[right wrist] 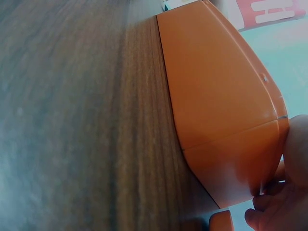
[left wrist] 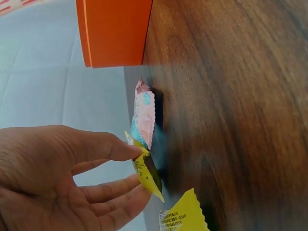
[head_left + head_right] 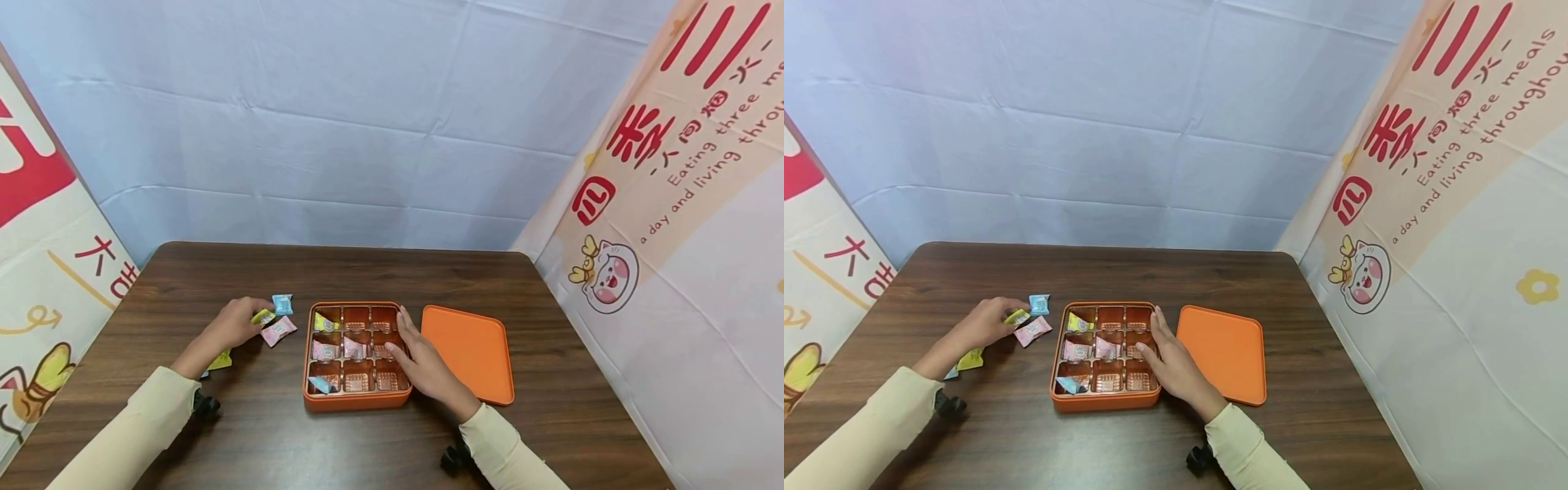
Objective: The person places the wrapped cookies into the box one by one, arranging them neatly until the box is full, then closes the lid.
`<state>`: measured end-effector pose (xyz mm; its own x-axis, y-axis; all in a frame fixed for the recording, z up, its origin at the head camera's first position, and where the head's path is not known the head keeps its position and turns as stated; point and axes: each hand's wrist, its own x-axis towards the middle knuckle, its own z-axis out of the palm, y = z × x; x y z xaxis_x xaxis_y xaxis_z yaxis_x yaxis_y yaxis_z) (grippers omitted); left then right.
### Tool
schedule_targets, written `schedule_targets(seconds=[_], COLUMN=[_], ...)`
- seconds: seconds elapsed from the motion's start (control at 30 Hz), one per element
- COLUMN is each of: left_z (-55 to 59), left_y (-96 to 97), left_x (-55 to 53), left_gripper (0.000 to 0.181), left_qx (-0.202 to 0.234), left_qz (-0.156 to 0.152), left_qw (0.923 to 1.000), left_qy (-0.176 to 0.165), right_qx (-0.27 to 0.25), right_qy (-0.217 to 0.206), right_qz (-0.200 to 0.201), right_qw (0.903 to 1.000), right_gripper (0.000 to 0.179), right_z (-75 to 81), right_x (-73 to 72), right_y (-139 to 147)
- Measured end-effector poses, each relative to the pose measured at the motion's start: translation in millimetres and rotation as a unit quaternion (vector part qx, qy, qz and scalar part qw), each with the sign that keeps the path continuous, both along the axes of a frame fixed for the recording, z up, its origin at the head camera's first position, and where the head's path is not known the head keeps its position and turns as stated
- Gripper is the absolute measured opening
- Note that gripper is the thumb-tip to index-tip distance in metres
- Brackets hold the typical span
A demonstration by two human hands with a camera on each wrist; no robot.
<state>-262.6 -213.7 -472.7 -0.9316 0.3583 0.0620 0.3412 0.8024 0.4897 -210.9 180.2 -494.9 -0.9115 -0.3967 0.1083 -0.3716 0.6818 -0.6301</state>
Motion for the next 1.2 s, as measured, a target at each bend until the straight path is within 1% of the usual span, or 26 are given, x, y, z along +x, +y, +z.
schedule_targets(seconds=[0.17,0.4,0.53,0.67,0.77,0.9,0.97,1.13,1.2], left_z=[-2.1,-3.4,-3.2,-2.4,-0.9,0.4,0.3,-1.2,-1.1], left_y=[0.7,1.9,2.6,1.1,-2.4,-10.9,-13.7,-11.0,-9.3], left_x=[-1.2,-2.8,-3.8,-3.7,-2.5,0.8,1.9,-0.9,-2.0], left_gripper=[0.039,0.044,0.044,0.039,0.036,0.031,0.027,0.019,0.017], left_qx=[-0.002,-0.017,-0.024,-0.018,0.000,0.009,0.006,0.018,0.022], left_qz=[0.008,0.026,0.020,0.007,-0.001,0.016,0.022,0.018,0.023], left_qw=[0.9999,0.9987,0.9990,0.9997,0.9998,0.9994,0.9993,0.9991,0.9988], left_qy=[-0.009,-0.039,-0.031,-0.017,-0.021,-0.029,-0.028,-0.035,-0.037], right_qx=[-0.001,-0.001,-0.002,0.000,-0.002,-0.006,-0.006,-0.003,-0.004], right_qy=[0.001,0.000,0.000,-0.001,0.002,0.004,0.002,-0.004,-0.005], right_qz=[-0.001,0.000,0.002,-0.001,-0.002,0.015,0.022,0.007,0.005], right_qw=[1.0000,1.0000,1.0000,1.0000,1.0000,0.9999,0.9997,1.0000,1.0000], right_gripper=[0.074,0.074,0.074,0.073,0.073,0.074,0.074,0.074,0.074], right_z=[-0.2,0.5,0.8,0.9,0.8,-0.3,-1.1,-0.1,0.3], right_x=[0.1,1.1,1.7,2.5,2.8,0.2,-1.0,0.2,0.9], right_y=[1,2,3,4,2,-4,-5,-1,1])
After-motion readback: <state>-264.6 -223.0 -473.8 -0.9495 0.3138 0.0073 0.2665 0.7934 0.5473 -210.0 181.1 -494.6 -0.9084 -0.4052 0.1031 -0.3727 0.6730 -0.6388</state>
